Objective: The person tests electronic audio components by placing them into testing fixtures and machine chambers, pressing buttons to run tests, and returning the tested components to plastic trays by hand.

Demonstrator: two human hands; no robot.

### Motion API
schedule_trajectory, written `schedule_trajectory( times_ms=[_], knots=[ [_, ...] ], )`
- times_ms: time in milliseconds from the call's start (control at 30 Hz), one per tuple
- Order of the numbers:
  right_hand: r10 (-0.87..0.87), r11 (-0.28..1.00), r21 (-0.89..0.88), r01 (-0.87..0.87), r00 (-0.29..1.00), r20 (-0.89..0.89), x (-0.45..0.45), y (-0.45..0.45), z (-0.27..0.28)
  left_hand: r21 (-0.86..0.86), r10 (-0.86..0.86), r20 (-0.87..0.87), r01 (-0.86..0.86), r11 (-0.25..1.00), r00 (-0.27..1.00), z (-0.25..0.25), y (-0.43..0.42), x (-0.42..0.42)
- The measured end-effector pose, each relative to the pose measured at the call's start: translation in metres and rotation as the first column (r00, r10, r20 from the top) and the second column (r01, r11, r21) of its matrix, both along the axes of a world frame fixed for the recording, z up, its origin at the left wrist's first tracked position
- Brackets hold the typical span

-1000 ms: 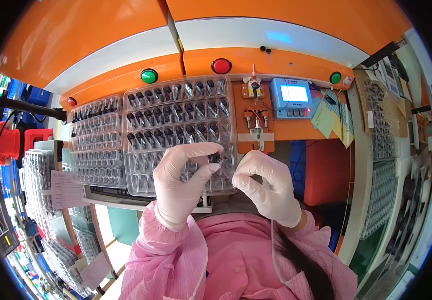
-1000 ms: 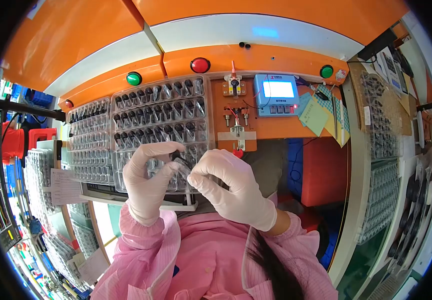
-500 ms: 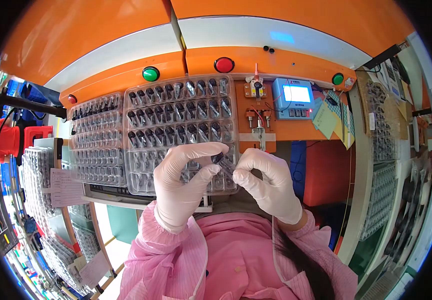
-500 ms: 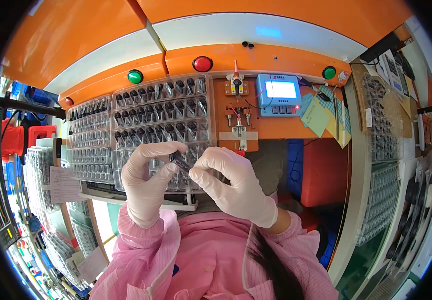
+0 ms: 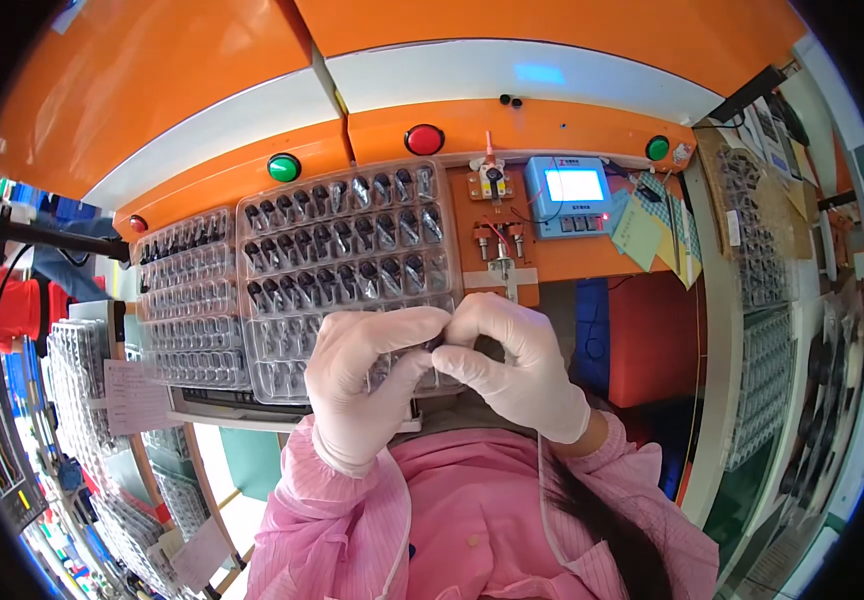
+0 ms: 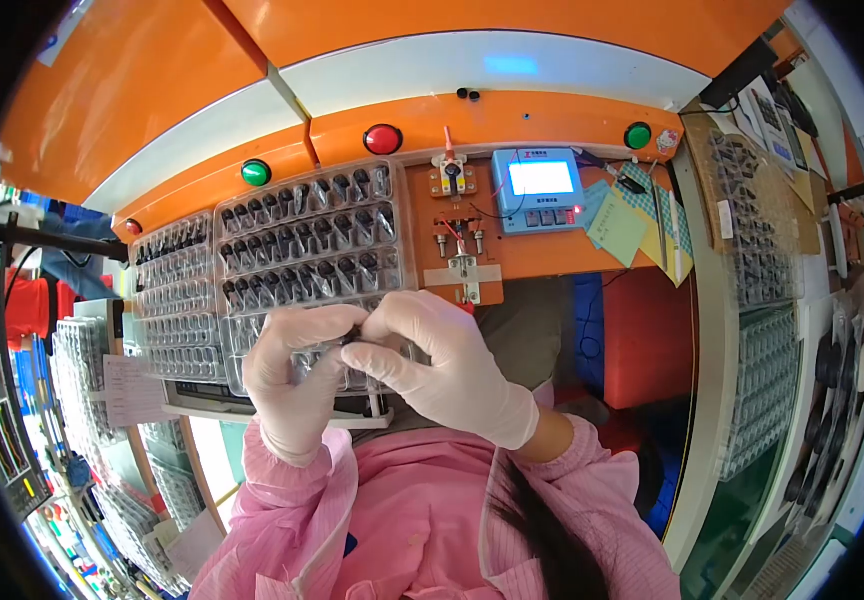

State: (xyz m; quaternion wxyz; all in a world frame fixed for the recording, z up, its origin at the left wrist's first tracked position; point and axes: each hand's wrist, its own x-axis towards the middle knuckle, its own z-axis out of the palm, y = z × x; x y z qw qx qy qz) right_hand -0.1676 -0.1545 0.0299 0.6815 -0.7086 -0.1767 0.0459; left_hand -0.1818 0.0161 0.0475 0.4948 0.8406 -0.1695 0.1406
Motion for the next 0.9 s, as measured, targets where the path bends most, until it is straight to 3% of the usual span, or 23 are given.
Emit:
schedule_trajectory(
  times_ms=[100, 200, 300, 400, 467, 533, 633, 733, 833, 867, 900],
  knots=[
    [-0.028, 0.998, -0.045, 0.033, 0.994, 0.105, 0.000, -0.009, 0.001, -0.228, 0.070, -0.141, -0.102, 0.968, 0.987, -0.004, -0.002, -0.002],
    [-0.100, 0.982, -0.135, 0.133, 0.969, 0.228, 0.000, -0.027, 0.002, -0.291, 0.117, -0.202, -0.174, 0.941, 0.972, 0.002, 0.005, 0.003],
    [-0.200, 0.798, -0.477, 0.368, 0.909, 0.367, 0.002, -0.047, -0.005, -0.332, 0.151, -0.244, -0.229, 0.915, 0.958, -0.004, 0.016, 0.007],
    [-0.150, 0.810, -0.494, 0.316, 0.926, 0.347, 0.003, -0.060, -0.031, -0.360, 0.167, -0.266, -0.258, 0.897, 0.949, -0.010, 0.022, 0.012],
    [-0.129, 0.814, -0.502, 0.293, 0.933, 0.335, 0.007, -0.062, -0.048, -0.284, 0.124, -0.330, -0.224, 0.932, 0.936, -0.008, 0.023, 0.015],
    [-0.263, 0.839, -0.375, 0.396, 0.896, 0.358, 0.023, -0.054, -0.062, -0.245, 0.100, -0.363, -0.198, 0.949, 0.927, -0.003, 0.020, 0.018],
    [-0.342, 0.844, -0.314, 0.434, 0.888, 0.309, 0.043, -0.048, -0.077, -0.421, -0.102, -0.571, -0.184, 0.888, 0.814, 0.009, 0.015, 0.027],
    [-0.352, 0.855, -0.326, 0.404, 0.912, 0.208, 0.050, -0.049, -0.080, -0.430, -0.157, -0.597, -0.149, 0.891, 0.787, 0.008, 0.016, 0.035],
    [-0.153, 0.903, -0.320, 0.286, 0.912, 0.382, 0.038, -0.063, -0.064, -0.390, -0.157, -0.595, -0.113, 0.914, 0.788, 0.008, 0.016, 0.047],
    [-0.154, 0.904, -0.319, 0.286, 0.911, 0.382, 0.034, -0.068, -0.058, -0.344, -0.135, -0.578, -0.090, 0.935, 0.805, 0.008, 0.015, 0.053],
    [-0.047, 0.920, -0.341, 0.193, 0.918, 0.394, 0.030, -0.074, -0.052, -0.295, -0.114, -0.558, -0.068, 0.953, 0.822, 0.009, 0.013, 0.060]
  ],
)
